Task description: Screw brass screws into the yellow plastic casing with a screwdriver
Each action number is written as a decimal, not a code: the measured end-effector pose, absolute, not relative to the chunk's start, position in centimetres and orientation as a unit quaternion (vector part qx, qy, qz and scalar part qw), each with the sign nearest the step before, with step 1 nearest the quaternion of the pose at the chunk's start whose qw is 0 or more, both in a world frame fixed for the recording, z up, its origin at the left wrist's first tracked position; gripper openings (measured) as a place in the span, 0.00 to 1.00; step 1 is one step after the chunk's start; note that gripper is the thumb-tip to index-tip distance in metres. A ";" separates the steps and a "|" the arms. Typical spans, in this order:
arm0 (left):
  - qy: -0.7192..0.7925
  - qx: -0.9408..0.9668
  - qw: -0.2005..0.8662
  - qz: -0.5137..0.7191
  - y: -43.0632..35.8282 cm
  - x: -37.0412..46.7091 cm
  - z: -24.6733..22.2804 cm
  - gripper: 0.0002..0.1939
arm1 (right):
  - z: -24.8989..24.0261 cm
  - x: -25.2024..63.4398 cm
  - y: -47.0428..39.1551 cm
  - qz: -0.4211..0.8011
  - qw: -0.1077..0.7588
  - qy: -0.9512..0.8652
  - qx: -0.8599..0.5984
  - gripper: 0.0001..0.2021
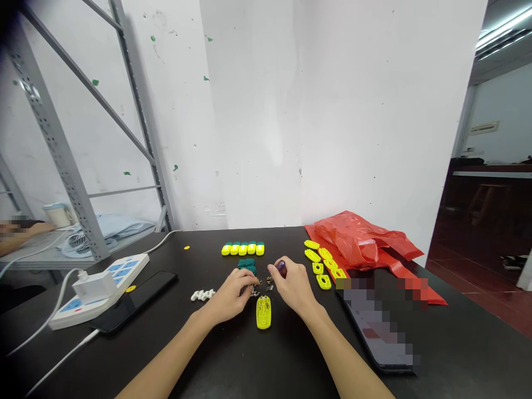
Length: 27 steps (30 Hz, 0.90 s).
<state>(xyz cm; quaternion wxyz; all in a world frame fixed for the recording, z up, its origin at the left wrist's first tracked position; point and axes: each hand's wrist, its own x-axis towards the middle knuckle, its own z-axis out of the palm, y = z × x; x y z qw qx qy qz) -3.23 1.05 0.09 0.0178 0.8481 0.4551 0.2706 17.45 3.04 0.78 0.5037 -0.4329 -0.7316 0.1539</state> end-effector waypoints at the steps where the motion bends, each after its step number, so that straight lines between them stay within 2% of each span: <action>1: 0.453 0.851 0.019 0.265 1.0 -3.1 0.2 0.16 | 0.8 17.4 3.1 0.153 0.504 -0.731 -0.433 0.13; 9: 0.503 0.854 -0.030 0.131 2.1 -2.0 0.0 0.31 | 0.9 17.4 3.0 0.161 0.505 -0.731 -0.429 0.13; 14: 0.509 0.852 -0.049 0.114 2.2 -1.7 -0.2 0.36 | 0.9 17.5 2.8 0.160 0.506 -0.730 -0.430 0.12; 27: 0.507 0.854 -0.086 0.081 1.9 -1.5 -0.1 0.33 | 1.3 17.6 2.9 0.150 0.533 -0.706 -0.442 0.14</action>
